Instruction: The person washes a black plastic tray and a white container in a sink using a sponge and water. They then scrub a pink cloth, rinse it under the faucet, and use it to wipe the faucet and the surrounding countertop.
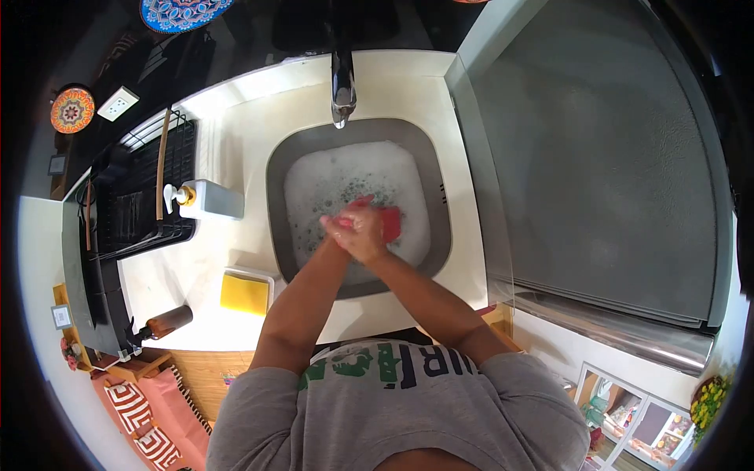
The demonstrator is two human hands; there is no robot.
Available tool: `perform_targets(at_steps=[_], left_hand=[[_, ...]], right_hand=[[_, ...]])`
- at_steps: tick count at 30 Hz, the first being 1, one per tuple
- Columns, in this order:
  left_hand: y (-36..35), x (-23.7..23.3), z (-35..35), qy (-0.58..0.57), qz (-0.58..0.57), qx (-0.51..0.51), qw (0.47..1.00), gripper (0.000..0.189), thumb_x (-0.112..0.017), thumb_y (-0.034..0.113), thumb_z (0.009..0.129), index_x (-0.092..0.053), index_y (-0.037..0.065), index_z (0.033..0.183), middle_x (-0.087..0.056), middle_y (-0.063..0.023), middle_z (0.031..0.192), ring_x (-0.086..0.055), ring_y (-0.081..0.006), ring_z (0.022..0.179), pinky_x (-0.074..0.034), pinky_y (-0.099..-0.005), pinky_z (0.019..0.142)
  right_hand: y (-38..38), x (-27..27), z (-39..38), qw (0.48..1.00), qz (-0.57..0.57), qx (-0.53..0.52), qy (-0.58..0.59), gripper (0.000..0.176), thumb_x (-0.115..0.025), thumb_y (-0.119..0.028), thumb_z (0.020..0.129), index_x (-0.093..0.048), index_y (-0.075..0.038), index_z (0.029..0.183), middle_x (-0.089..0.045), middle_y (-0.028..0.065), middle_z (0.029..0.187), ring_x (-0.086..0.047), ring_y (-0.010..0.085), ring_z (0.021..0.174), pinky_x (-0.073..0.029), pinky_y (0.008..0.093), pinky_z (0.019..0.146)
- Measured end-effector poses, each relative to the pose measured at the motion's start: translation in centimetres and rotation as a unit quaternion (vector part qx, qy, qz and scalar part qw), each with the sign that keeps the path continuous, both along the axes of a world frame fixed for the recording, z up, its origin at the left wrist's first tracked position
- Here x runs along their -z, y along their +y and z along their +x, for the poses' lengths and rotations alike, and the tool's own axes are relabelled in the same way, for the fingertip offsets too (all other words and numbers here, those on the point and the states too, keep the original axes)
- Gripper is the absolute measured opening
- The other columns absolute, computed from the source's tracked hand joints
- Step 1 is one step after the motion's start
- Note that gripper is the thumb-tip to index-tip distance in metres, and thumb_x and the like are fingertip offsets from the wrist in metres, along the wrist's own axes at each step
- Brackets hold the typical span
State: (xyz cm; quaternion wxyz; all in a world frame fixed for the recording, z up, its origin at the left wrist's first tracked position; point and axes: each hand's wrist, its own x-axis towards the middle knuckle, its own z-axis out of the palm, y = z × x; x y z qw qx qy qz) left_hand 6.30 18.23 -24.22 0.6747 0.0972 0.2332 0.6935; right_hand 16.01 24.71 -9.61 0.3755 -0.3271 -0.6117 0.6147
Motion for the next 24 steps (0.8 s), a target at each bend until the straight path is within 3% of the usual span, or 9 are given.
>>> perform_targets(at_steps=[2,3,7,9,13,15,19,22,24], left_hand=[[1.4,-1.0,1.6,-0.056,0.094,0.077,0.991,0.035,-0.045,0.032,0.088,-0.051,0.006,0.110,-0.055,-0.0100,0.104,-0.055,-0.0193,0.092,-0.047,-0.0328,0.080],[0.8,-9.7,1.9,-0.009,-0.231,0.116,0.966,0.027,-0.045,0.026,0.088,-0.052,0.008,0.106,-0.056,-0.0081,0.097,-0.056,-0.0179,0.085,-0.048,-0.0320,0.073],[0.9,-6.0,1.3,0.221,-0.136,0.159,0.953,0.025,-0.043,0.024,0.089,-0.052,0.008,0.105,-0.058,-0.0064,0.092,-0.058,-0.0188,0.078,-0.050,-0.0320,0.066],[1.5,-3.9,0.9,0.735,0.136,0.079,0.659,0.026,-0.039,0.026,0.090,-0.057,0.008,0.094,-0.056,-0.0087,0.092,-0.057,-0.0235,0.080,-0.050,-0.0305,0.067],[0.3,-7.8,-0.2,0.653,0.061,0.105,0.748,0.029,-0.039,0.027,0.092,-0.056,0.009,0.107,-0.056,-0.0109,0.096,-0.056,-0.0220,0.090,-0.050,-0.0301,0.071],[-0.1,-18.4,-0.3,0.114,-0.238,0.062,0.962,0.042,-0.045,0.037,0.089,-0.049,0.009,0.120,-0.055,-0.0139,0.105,-0.053,-0.0204,0.099,-0.045,-0.0313,0.083],[-0.3,-17.4,-3.3,0.452,-0.218,0.059,0.863,0.061,-0.053,0.043,0.085,-0.039,0.004,0.129,-0.056,-0.0107,0.110,-0.055,-0.0193,0.097,-0.042,-0.0309,0.089],[-1.2,-20.3,-4.6,0.632,-0.117,0.304,0.703,0.061,-0.055,0.045,0.084,-0.042,0.004,0.127,-0.057,-0.0087,0.109,-0.056,-0.0196,0.094,-0.042,-0.0301,0.088],[-1.3,-14.2,-4.5,0.618,-0.112,0.246,0.738,0.059,-0.061,0.040,0.080,-0.046,0.004,0.124,-0.055,-0.0086,0.114,-0.055,-0.0193,0.094,-0.043,-0.0301,0.085]], right_hand=[[0.3,-0.9,-0.6,0.984,0.125,0.031,-0.124,0.018,-0.062,-0.015,0.075,-0.055,0.000,0.069,-0.057,0.0143,0.067,-0.056,0.0282,0.064,-0.045,0.0344,0.061],[0.5,-1.0,-0.9,0.964,0.188,0.047,-0.185,0.019,-0.062,-0.016,0.075,-0.054,0.000,0.068,-0.056,0.0155,0.066,-0.056,0.0302,0.063,-0.044,0.0355,0.060],[-1.2,-2.2,-1.3,0.958,0.196,0.084,-0.192,0.026,-0.062,-0.017,0.074,-0.048,-0.001,0.058,-0.053,0.0173,0.062,-0.050,0.0343,0.055,-0.041,0.0389,0.053],[-3.5,-2.0,-1.8,0.929,0.355,0.022,-0.105,0.029,-0.062,-0.021,0.075,-0.049,-0.001,0.059,-0.053,0.0175,0.062,-0.052,0.0349,0.057,-0.041,0.0394,0.053],[-0.7,-2.0,-1.6,0.948,0.196,0.022,-0.250,0.030,-0.062,-0.028,0.078,-0.054,-0.003,0.064,-0.054,0.0191,0.065,-0.053,0.0368,0.059,-0.041,0.0407,0.053],[1.8,0.6,-1.1,0.961,0.161,-0.053,-0.217,0.029,-0.062,-0.028,0.079,-0.055,-0.003,0.065,-0.056,0.0172,0.064,-0.054,0.0332,0.057,-0.042,0.0391,0.052],[3.9,-2.9,1.6,0.958,-0.019,-0.213,-0.192,0.025,-0.063,-0.023,0.082,-0.060,0.001,0.077,-0.058,0.0043,0.067,-0.052,0.0095,0.062,-0.043,0.0264,0.057],[4.8,-7.3,3.0,0.984,-0.052,-0.138,-0.102,0.022,-0.064,-0.021,0.081,-0.061,0.001,0.079,-0.059,0.0041,0.071,-0.056,0.0104,0.067,-0.044,0.0235,0.062],[4.9,-8.1,3.0,0.951,-0.251,-0.011,0.181,0.018,-0.064,-0.018,0.080,-0.063,0.000,0.082,-0.061,0.0034,0.073,-0.057,0.0105,0.070,-0.046,0.0240,0.068]])
